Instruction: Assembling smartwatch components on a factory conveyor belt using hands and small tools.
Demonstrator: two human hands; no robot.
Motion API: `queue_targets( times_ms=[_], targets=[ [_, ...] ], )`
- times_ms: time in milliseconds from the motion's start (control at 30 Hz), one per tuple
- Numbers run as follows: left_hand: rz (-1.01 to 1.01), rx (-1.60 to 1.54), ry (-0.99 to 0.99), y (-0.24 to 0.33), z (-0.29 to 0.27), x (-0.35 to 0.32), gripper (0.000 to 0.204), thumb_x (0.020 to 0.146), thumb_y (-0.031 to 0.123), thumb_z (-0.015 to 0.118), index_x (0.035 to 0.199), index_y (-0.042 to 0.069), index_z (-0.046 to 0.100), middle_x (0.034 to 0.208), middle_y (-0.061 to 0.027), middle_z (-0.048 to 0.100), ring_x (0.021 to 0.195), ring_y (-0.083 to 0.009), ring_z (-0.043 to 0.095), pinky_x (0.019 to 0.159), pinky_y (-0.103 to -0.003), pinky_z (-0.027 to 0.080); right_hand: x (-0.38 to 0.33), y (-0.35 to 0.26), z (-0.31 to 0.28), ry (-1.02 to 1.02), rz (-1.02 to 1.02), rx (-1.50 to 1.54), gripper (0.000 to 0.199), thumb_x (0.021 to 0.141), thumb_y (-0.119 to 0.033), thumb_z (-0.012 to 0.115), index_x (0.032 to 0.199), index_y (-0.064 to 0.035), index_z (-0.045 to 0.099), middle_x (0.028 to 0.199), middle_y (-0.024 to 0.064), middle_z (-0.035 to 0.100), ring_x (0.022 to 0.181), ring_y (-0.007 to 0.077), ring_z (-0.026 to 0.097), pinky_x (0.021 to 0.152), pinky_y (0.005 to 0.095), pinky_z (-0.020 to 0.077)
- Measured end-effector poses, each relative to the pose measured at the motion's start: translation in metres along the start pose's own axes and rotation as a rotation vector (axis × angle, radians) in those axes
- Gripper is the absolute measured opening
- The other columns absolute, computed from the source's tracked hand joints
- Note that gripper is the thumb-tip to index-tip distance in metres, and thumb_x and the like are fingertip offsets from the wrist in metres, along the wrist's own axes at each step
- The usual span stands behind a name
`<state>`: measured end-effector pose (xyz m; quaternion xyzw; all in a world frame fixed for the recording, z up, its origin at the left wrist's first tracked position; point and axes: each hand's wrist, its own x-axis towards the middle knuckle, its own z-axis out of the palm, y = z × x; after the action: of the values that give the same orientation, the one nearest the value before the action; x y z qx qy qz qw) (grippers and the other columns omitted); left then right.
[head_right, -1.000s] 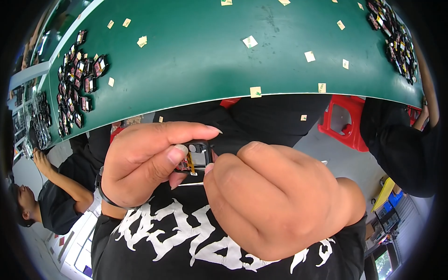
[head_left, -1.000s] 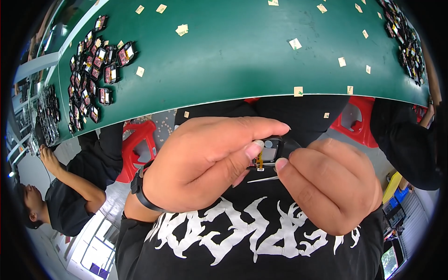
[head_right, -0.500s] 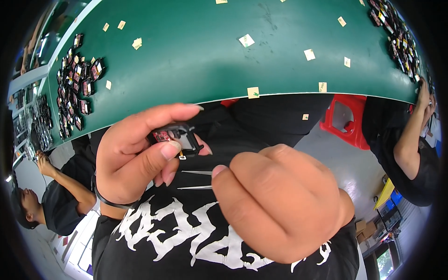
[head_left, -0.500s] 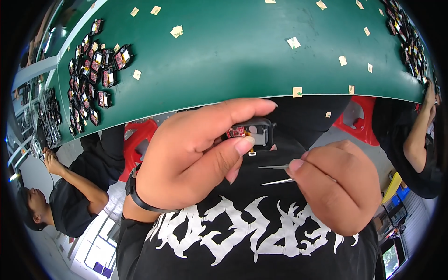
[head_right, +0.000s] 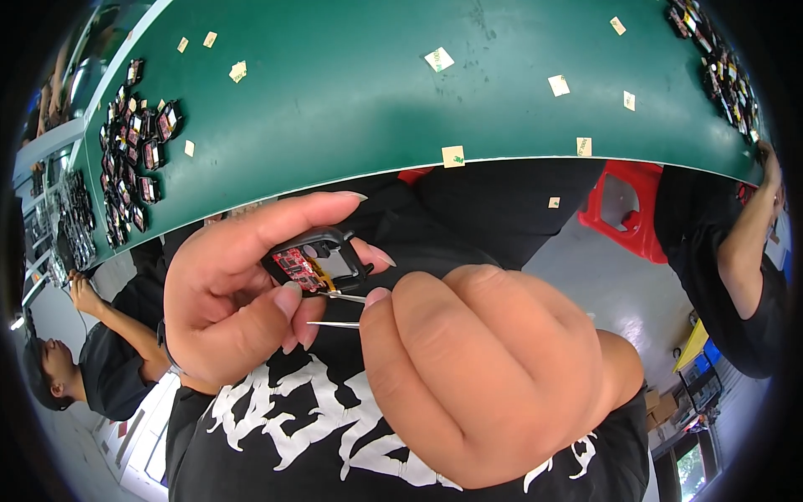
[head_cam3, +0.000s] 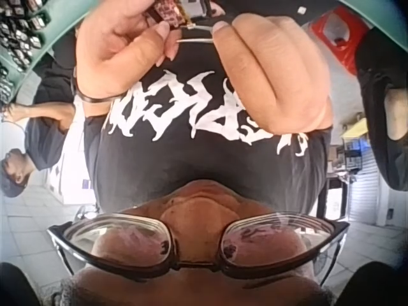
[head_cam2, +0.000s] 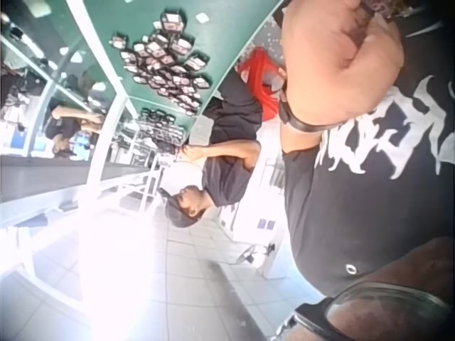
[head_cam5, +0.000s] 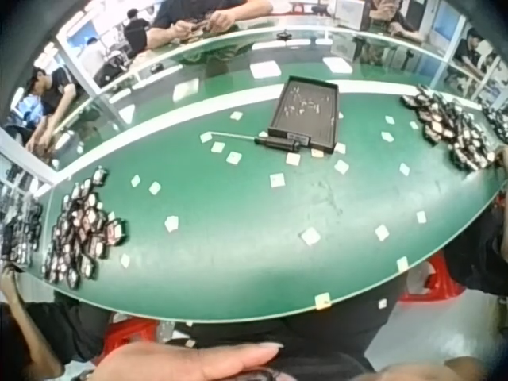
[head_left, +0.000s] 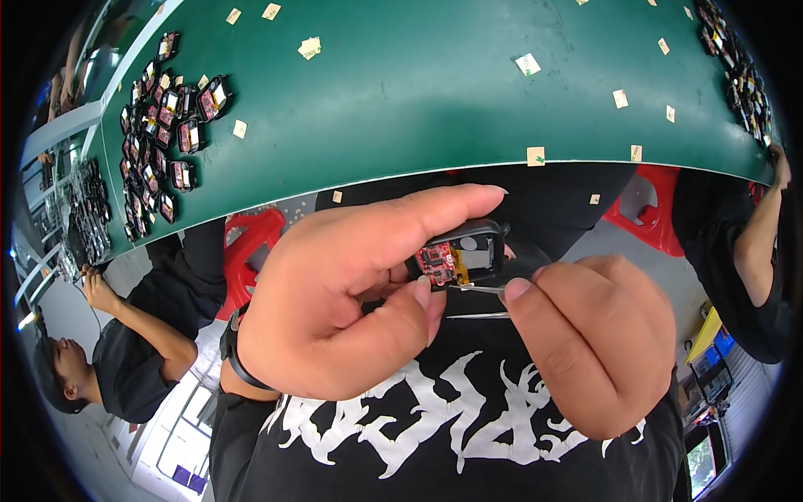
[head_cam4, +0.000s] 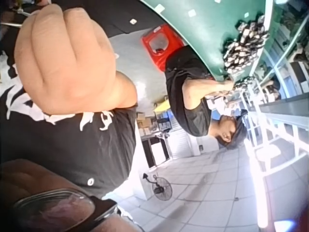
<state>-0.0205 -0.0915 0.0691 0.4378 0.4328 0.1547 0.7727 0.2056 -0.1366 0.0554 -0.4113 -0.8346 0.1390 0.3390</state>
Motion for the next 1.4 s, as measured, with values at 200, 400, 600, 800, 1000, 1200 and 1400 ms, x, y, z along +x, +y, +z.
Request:
queue_targets(
  times_ms=[200, 400, 600, 800, 1000, 1200, 1400],
  targets=[
    [0.074, 0.179, 0.001, -0.004, 0.002, 0.0, 0.055, 0.092, -0.007, 0.046, 0.146, -0.011, 0.045, 0.122, -0.0219, 0.071, 0.065, -0.0035, 0.055, 0.064, -0.017, 0.048, 0.006, -0.011, -0.003, -0.036, -0.007, -0.136, 0.035, 0.056, -0.004, 0.074, 0.089, 0.0088, 0.072, 0.082, 0.0174, 0.065, 0.059, 0.0244, 0.059, 0.045, 0.0288, 0.0439],
    [0.099, 0.251, 0.019, -0.003, 0.007, -0.002, 0.063, 0.084, -0.012, 0.04, 0.146, -0.009, 0.047, 0.12, -0.018, 0.073, 0.069, -0.003, 0.058, 0.065, -0.016, 0.047, 0.004, -0.011, -0.004, -0.069, -0.063, -0.221, 0.034, 0.057, -0.004, 0.074, 0.088, 0.0082, 0.072, 0.083, 0.0163, 0.065, 0.059, 0.0242, 0.058, 0.045, 0.0302, 0.0441],
    [0.184, 0.335, 0.011, -0.006, 0.008, 0.002, 0.063, 0.082, -0.013, 0.042, 0.144, -0.009, 0.05, 0.117, -0.0171, 0.074, 0.067, -0.003, 0.058, 0.063, -0.017, 0.048, -0.003, -0.016, -0.016, -0.077, 0.086, -0.081, 0.033, 0.058, -0.005, 0.075, 0.089, 0.0083, 0.072, 0.082, 0.016, 0.065, 0.06, 0.0248, 0.06, 0.046, 0.0306, 0.0461],
    [0.177, 0.329, 0.0, -0.003, 0.01, 0.002, 0.064, 0.08, -0.014, 0.041, 0.143, -0.009, 0.052, 0.115, -0.018, 0.075, 0.066, -0.003, 0.059, 0.063, -0.017, 0.049, -0.002, -0.006, -0.018, -0.079, 0.025, -0.115, 0.037, 0.056, -0.005, 0.072, 0.09, 0.0093, 0.072, 0.081, 0.0166, 0.065, 0.06, 0.0251, 0.062, 0.048, 0.0307, 0.0486],
    [0.211, 0.336, -0.045, -0.005, 0.011, 0.003, 0.07, 0.075, -0.014, 0.034, 0.142, -0.008, 0.053, 0.114, -0.0165, 0.075, 0.066, -0.0036, 0.061, 0.062, -0.017, 0.051, -0.002, -0.009, -0.013, -0.067, 0.021, -0.073, 0.035, 0.055, -0.005, 0.073, 0.087, 0.0096, 0.072, 0.08, 0.0172, 0.065, 0.059, 0.0254, 0.062, 0.046, 0.0305, 0.0477],
    [0.246, 0.327, -0.09, -0.008, 0.007, 0.004, 0.071, 0.075, -0.015, 0.032, 0.142, -0.008, 0.055, 0.114, -0.0166, 0.075, 0.066, -0.0048, 0.062, 0.062, -0.019, 0.052, -0.005, -0.008, -0.008, -0.029, 0.026, 0.0, 0.033, 0.056, -0.005, 0.074, 0.086, 0.0093, 0.072, 0.079, 0.0167, 0.064, 0.056, 0.0249, 0.061, 0.045, 0.0305, 0.0468],
    [0.243, 0.284, -0.125, -0.012, 0.007, 0.005, 0.074, 0.073, -0.016, 0.029, 0.142, -0.007, 0.055, 0.116, -0.018, 0.074, 0.066, -0.0062, 0.062, 0.063, -0.02, 0.052, -0.012, 0.002, -0.008, -0.034, -0.061, 0.007, 0.032, 0.054, -0.007, 0.074, 0.083, 0.0074, 0.07, 0.076, 0.0135, 0.063, 0.057, 0.0243, 0.061, 0.045, 0.0302, 0.0453]
  ],
)
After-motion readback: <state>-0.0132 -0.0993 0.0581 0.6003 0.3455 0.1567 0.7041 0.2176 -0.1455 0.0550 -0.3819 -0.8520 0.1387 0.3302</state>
